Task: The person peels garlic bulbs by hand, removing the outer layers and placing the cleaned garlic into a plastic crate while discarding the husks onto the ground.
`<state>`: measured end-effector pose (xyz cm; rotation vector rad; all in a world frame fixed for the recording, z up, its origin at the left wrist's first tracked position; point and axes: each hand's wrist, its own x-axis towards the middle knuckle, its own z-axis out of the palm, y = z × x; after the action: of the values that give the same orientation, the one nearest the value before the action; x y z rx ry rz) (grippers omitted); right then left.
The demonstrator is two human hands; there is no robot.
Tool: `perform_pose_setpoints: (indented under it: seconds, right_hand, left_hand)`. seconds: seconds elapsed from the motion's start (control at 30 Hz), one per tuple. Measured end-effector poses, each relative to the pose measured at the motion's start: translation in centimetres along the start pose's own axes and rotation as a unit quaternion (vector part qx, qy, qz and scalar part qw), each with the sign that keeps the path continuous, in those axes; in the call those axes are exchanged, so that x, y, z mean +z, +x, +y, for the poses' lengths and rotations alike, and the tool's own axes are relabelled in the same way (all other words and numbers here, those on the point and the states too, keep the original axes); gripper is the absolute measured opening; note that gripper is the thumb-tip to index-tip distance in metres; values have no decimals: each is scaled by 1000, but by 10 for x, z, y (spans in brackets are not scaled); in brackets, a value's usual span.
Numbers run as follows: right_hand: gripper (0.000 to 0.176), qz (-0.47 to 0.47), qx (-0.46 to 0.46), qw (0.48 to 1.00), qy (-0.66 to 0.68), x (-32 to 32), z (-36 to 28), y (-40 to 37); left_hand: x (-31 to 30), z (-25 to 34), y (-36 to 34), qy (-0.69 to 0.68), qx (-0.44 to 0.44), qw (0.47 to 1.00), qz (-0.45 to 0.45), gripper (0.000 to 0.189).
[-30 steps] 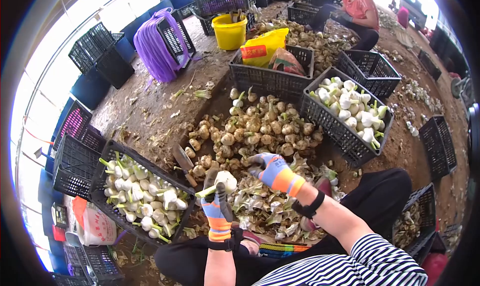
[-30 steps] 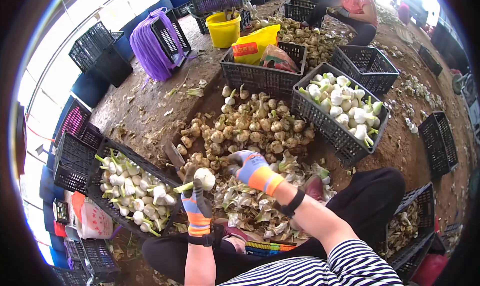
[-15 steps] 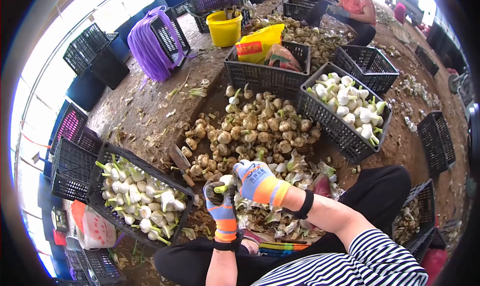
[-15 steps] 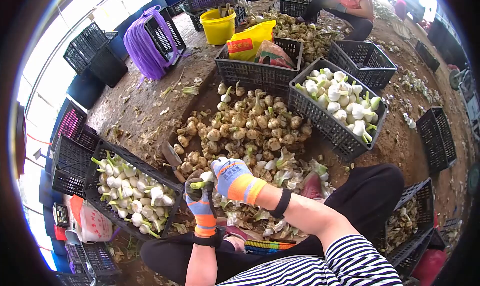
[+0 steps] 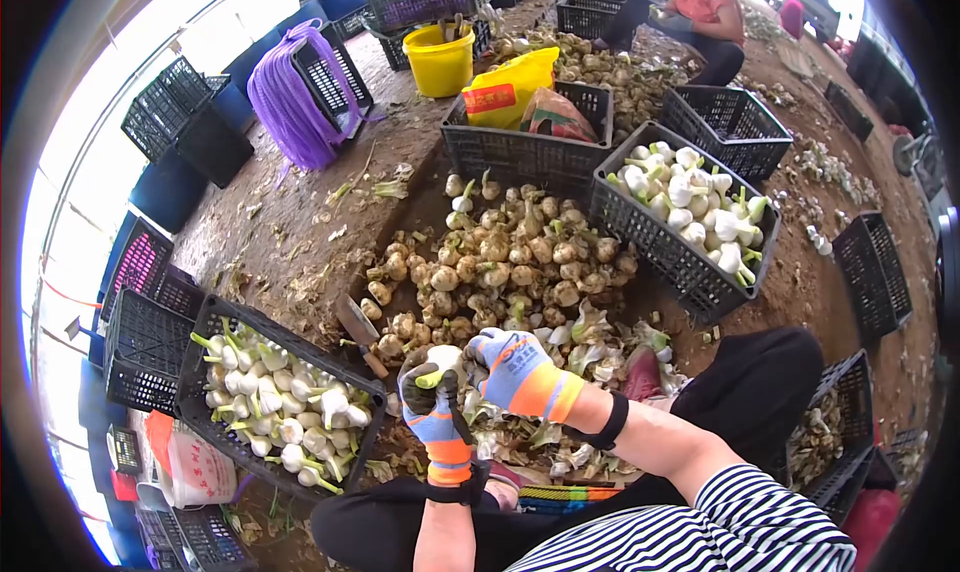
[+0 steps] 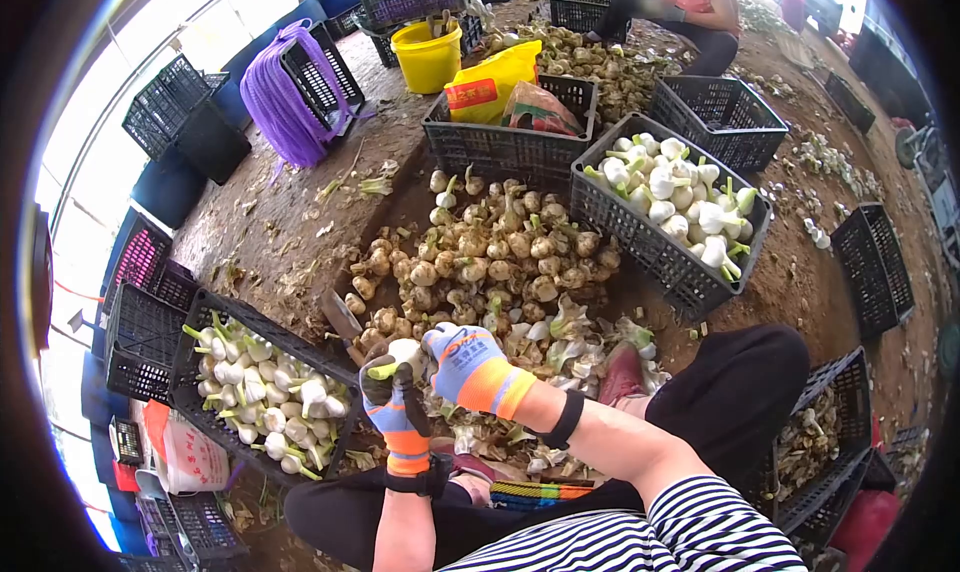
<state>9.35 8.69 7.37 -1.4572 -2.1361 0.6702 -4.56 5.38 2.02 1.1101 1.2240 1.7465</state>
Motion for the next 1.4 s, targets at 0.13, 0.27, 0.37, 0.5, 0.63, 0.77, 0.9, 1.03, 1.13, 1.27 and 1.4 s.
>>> perform_pose_setpoints:
  seconds: [0.13,0.27,0.37,0.5,0.63,0.77,0.9,1.03,1.13,1.27,1.4]
  right_hand:
    - [35,-32,-1,998,-46,-3,-3,5]
    - [39,0,4,1000,14,0,11,4]
    - [35,32,20,994,107,4,16,4]
    - [20,31,25,986,162,6,6,1]
    - [20,34,58,973,222,10,22,10]
    - [16,76,120,962,233,21,56,19]
    - [22,2,49,914,404,0,17,-2]
    - [15,-5,57,903,426,14,32,3]
    - [13,66,61,980,177,12,49,5]
    - [17,80,104,941,310,18,57,1]
    - [23,47,49,943,326,-4,13,-9]
  left_hand:
    - [2,-1,-5,-67,-38,997,27,26]
    - [5,9,-4,-101,-63,992,47,24]
    - [6,12,-4,-140,-85,983,81,26]
    - [-3,-1,-1,-83,-62,993,54,28]
    - [-8,2,1,-172,-83,981,46,31]
    - [-5,22,7,-227,-111,966,55,32]
    - [-4,5,3,-196,-102,974,42,32]
    - [-4,4,6,-184,-107,977,24,32]
    - [1,16,10,-249,-126,959,48,34]
    - [2,9,11,-301,-132,943,60,33]
    - [12,14,5,-1,-27,1000,1,32]
